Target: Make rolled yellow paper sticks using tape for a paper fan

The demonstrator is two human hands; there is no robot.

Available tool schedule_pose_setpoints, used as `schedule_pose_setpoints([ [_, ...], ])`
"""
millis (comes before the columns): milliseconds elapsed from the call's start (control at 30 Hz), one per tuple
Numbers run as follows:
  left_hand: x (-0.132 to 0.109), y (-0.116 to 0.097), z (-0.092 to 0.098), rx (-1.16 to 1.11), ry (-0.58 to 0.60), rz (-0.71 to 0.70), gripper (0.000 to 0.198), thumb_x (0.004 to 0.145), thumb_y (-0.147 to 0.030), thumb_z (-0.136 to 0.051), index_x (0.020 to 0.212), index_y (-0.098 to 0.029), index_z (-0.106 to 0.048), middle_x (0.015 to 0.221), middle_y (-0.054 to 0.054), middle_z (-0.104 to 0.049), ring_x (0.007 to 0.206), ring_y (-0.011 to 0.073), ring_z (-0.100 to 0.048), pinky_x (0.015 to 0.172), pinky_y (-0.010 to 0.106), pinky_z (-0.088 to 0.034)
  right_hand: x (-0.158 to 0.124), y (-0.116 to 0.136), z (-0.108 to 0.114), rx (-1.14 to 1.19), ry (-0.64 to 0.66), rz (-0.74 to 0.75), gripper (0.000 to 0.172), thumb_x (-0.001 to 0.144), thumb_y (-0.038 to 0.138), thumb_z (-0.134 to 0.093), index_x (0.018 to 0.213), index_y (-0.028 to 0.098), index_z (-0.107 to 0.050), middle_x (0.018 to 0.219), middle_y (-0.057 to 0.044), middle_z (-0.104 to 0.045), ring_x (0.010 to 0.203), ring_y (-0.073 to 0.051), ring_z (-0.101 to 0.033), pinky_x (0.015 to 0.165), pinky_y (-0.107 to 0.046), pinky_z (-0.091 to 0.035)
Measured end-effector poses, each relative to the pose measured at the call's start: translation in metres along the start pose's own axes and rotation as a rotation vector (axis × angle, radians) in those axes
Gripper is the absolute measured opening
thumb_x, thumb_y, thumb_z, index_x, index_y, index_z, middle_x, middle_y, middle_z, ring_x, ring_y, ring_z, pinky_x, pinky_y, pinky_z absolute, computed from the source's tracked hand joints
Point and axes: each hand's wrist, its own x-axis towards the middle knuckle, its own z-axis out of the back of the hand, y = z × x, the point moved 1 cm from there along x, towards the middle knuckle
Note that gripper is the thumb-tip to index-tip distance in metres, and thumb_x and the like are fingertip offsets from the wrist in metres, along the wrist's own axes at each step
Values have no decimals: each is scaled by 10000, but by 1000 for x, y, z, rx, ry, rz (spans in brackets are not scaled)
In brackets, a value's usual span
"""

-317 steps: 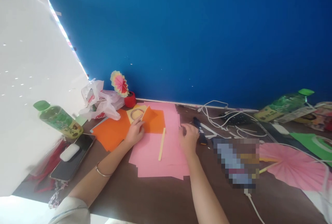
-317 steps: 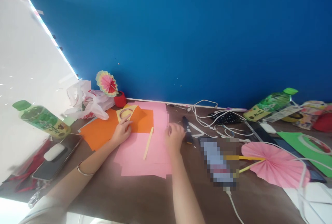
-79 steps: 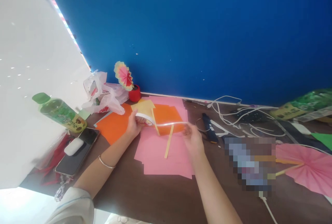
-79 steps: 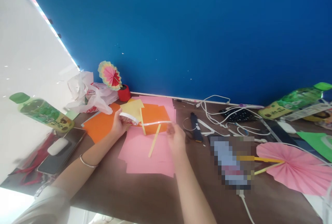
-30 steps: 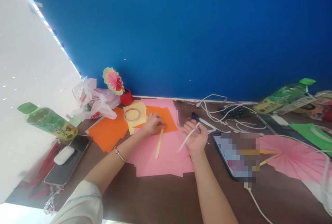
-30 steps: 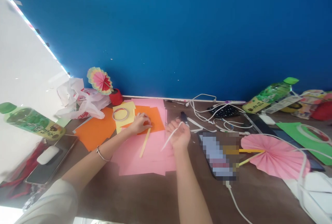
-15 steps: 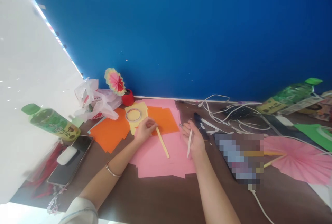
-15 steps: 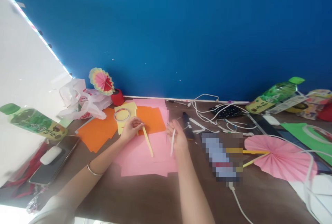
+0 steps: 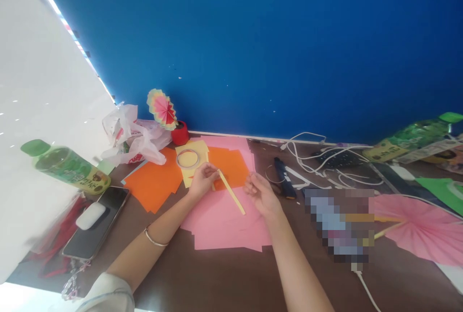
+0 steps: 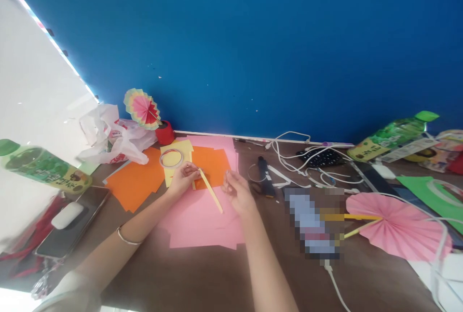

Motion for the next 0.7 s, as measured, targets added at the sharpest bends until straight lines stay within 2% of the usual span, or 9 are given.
schedule_pose_setpoints([
  [167, 2, 2, 2, 78, -80, 22, 228, 691, -265, -683, 764, -180, -484, 826, 9, -597, 751, 142, -659, 758, 339, -543, -8, 2, -13, -21, 77, -48, 214, 620, 223, -780, 631, 165, -574, 552, 72, -455, 397, -12, -268, 395, -166, -281],
  [300, 2, 5, 3, 107, -87, 10, 231, 692, -262, -687, 767, -178, -486, 826, 12, -584, 743, 145, -657, 715, 323, -548, -12, 6, -18, 59, 119, -17, 289, 557, 274, -814, 570, 175, -542, 524, 64, -441, 464, -48, -395, 433, -177, -334],
  [367, 2, 5, 3, 120, -87, 1, 229, 692, -263, -688, 766, -177, -488, 817, 18, -596, 759, 154, -657, 702, 319, -546, -12, 6, -19, 32, 90, -37, 287, 531, 276, -824, 577, 176, -560, 534, 56, -464, 475, -54, -422, 408, -165, -308],
  [500, -1, 1, 0, 108, -50, -34, 236, 688, -260, -695, 742, -175, -482, 780, 29, -633, 797, 161, -655, 738, 317, -531, -9, -4, -21, -144, 1, -54, 232, 582, 291, -791, 620, 174, -595, 547, 52, -493, 383, -26, -326, 323, -168, -146],
  [633, -3, -3, -4, 82, -22, -62, 222, 691, -241, -685, 728, -176, -476, 757, 28, -646, 776, 144, -650, 762, 310, -517, -5, -21, -25, -248, -52, -3, 232, 620, 348, -767, 676, 180, -619, 466, 66, -451, 385, -49, -363, 345, -185, -219],
  [700, -5, -5, -5, 85, -13, -65, 203, 696, -220, -672, 727, -178, -475, 749, 25, -643, 759, 137, -646, 753, 303, -514, -6, -27, -27, -307, -81, 35, 234, 652, 372, -744, 714, 177, -629, 479, 55, -478, 408, -60, -397, 374, -192, -272],
])
